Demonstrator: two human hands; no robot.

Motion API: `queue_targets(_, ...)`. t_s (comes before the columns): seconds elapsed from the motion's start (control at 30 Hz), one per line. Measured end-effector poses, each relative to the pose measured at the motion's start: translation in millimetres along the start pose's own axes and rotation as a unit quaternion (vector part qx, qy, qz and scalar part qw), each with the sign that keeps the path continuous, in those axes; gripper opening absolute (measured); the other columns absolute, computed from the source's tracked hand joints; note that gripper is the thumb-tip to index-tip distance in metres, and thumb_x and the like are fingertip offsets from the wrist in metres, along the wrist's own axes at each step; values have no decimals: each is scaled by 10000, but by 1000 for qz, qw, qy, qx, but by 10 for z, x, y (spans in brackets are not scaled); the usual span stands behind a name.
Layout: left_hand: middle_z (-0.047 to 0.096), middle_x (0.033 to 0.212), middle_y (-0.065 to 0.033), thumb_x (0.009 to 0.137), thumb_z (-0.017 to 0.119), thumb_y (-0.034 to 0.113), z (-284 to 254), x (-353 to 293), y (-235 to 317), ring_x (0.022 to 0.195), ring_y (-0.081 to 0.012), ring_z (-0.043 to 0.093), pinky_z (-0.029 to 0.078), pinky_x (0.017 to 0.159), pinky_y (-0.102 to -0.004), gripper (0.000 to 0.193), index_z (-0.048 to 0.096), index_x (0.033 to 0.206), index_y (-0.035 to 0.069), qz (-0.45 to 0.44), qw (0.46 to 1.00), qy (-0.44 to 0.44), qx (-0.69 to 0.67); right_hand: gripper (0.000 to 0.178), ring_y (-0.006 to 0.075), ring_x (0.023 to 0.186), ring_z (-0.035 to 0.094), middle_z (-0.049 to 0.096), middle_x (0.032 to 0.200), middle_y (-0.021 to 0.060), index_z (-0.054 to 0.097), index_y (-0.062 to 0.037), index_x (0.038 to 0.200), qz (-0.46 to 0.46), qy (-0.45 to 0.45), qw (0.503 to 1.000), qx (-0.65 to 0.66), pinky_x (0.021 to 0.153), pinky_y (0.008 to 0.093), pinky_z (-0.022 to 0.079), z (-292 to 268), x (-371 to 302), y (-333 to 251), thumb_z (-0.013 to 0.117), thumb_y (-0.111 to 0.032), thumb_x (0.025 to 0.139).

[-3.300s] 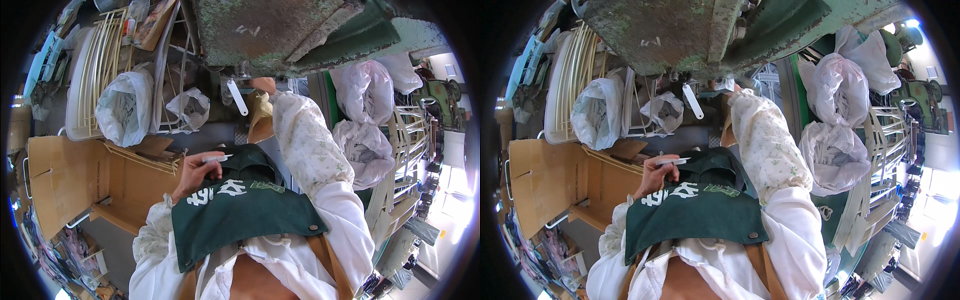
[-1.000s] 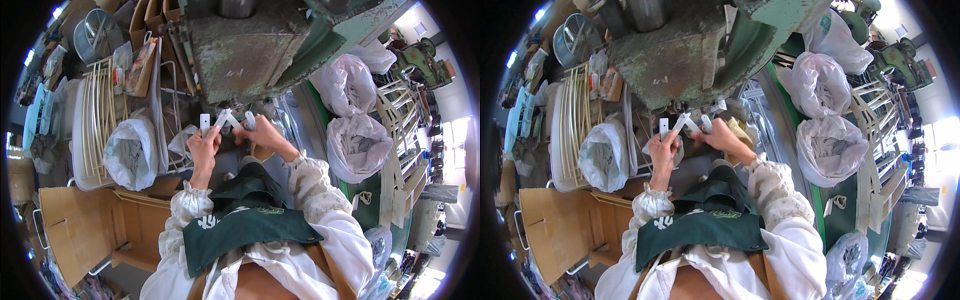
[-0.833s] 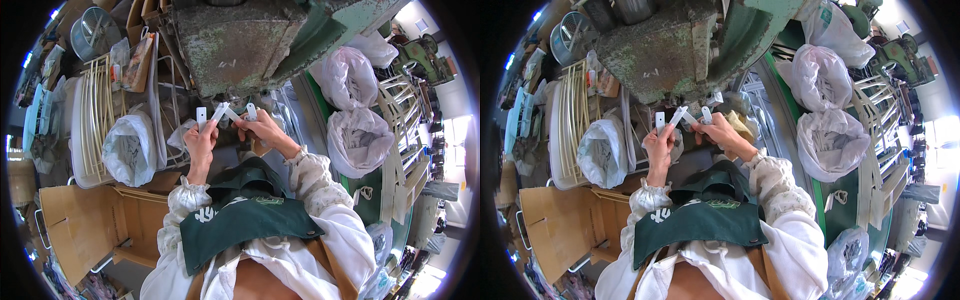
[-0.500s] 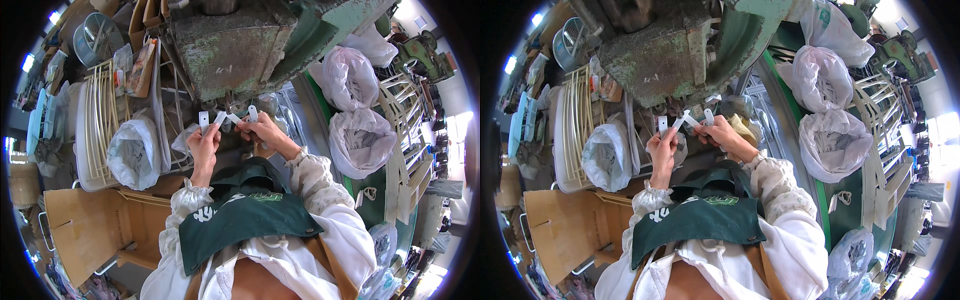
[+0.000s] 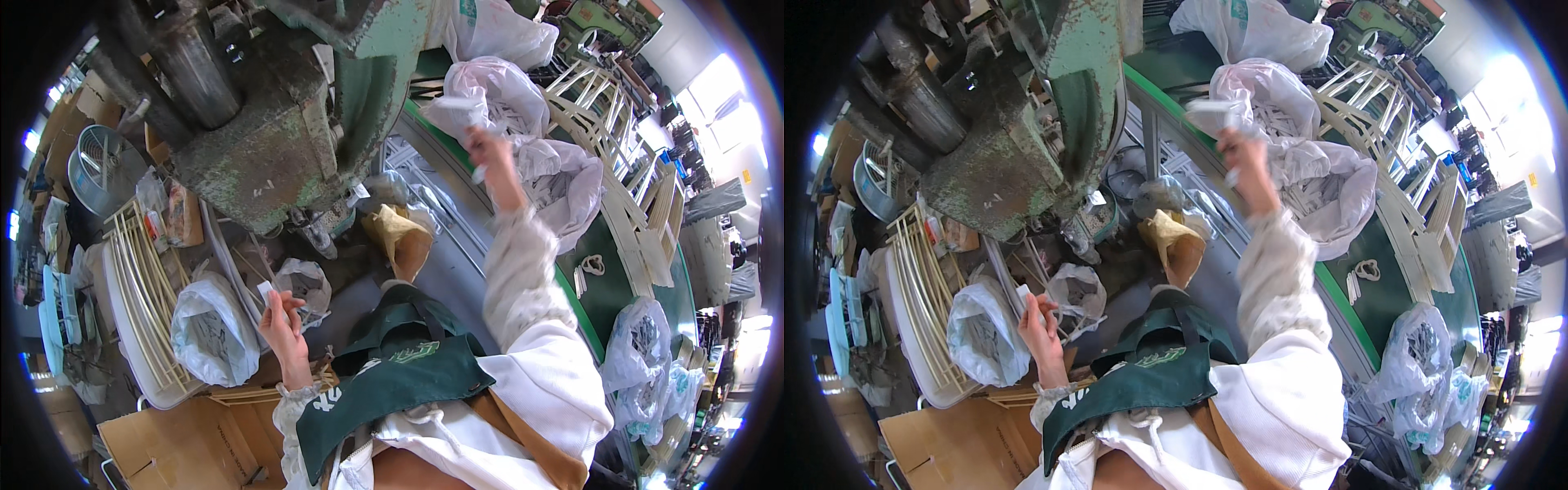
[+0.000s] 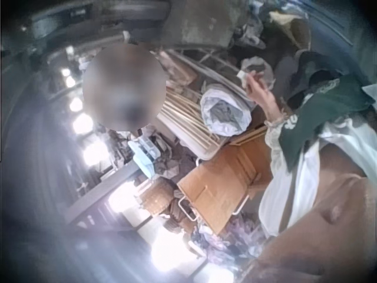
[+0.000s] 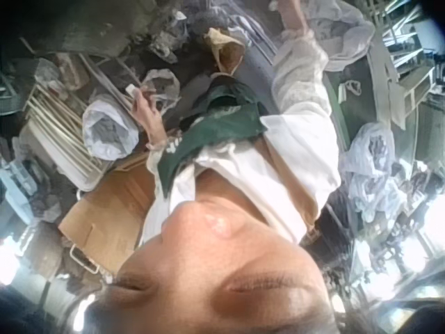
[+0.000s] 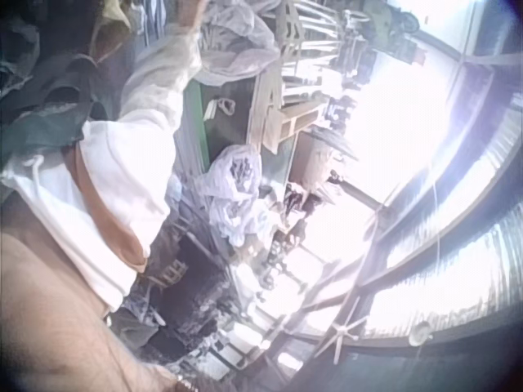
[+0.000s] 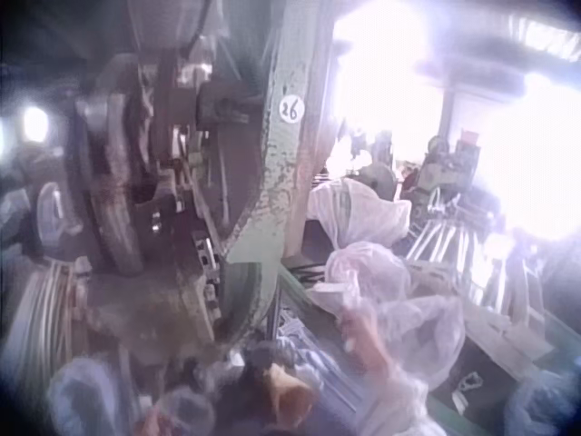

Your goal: The person assembles white plastic L-shaped brackets by hand, inserting small metal pins into the joints. They repeatedly pick up brackets, align the pieces, and insert pins to secure them, then place the assembled units into a nearby bag.

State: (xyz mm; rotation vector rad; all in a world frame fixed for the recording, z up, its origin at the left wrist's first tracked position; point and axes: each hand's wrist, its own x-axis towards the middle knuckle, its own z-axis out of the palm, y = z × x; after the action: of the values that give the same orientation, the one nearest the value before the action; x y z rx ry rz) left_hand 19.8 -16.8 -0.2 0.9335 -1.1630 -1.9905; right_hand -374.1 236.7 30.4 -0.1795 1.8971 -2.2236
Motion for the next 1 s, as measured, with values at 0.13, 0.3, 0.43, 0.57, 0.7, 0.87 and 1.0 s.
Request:
queue_targets(0.13, 664, 704, -132, 937, 589, 275, 7, -52, -116, 391, -44, 406, 206, 356, -168, 323, 667, 833, -21, -16, 1000, -2, -13, 351, 189, 526, 550, 653, 755, 112, 593, 37, 945, -105, 165, 893, -405, 514, 356, 456, -560, 804, -76, 554, -309, 900)
queue_targets(0.3, 634, 649, -88, 912, 627, 220, 177, -4, -138, 411, -42, 435, 203, 363, -169, 251, 666, 846, -19, -69, 997, -2, -38, 169, 115, 547, 543, 599, 692, 31, 616, -19, 947, 49, -264, 931, -249, 446, 280, 425, 638, -502, 104, 538, -165, 914)
queue_targets(0.43, 594, 597, -34, 876, 672, 182, 544, 54, -207, 425, -32, 433, 204, 366, -174, 179, 675, 864, 3, -45, 995, 26, -88, 351, 41, 458, 438, 559, 612, -1, 606, -32, 803, 178, -403, 880, -176, 403, 185, 343, 1515, -1363, 41, 539, -344, 950)
queue_targets(0.57, 526, 559, 11, 868, 679, 159, 717, 131, -161, 431, -24, 399, 202, 366, -181, 157, 680, 873, 2, -28, 995, 22, -96, 420, 45, 495, 414, 526, 634, -9, 594, -30, 817, 178, -462, 855, -154, 413, 193, 338, 1857, -1483, 94, 465, -395, 978)
queue_targets(0.7, 531, 572, 17, 870, 676, 157, 823, 250, -176, 419, -20, 378, 199, 366, -185, 157, 685, 871, 0, -32, 995, 1, -94, 350, 50, 555, 355, 478, 707, -2, 553, -28, 861, 251, -469, 843, -77, 430, 186, 271, 1944, -1435, 148, 422, -317, 1008)
queue_targets(0.87, 467, 517, 56, 876, 664, 145, 963, 344, -66, 384, -8, 322, 171, 363, -189, 108, 672, 856, 38, -38, 997, 33, -61, 340, 70, 544, 402, 466, 685, -3, 516, -32, 852, 272, -487, 829, -52, 419, 210, 314, 1937, -1342, 233, 415, -320, 1002)
queue_targets(1.0, 459, 521, 68, 861, 681, 132, 887, 350, -52, 398, -2, 336, 182, 370, -188, 103, 676, 869, 29, -6, 997, 31, -65, 282, 62, 521, 410, 466, 675, -3, 501, -25, 848, 203, -455, 864, -73, 410, 212, 322, 1858, -1484, 64, 448, -260, 994)
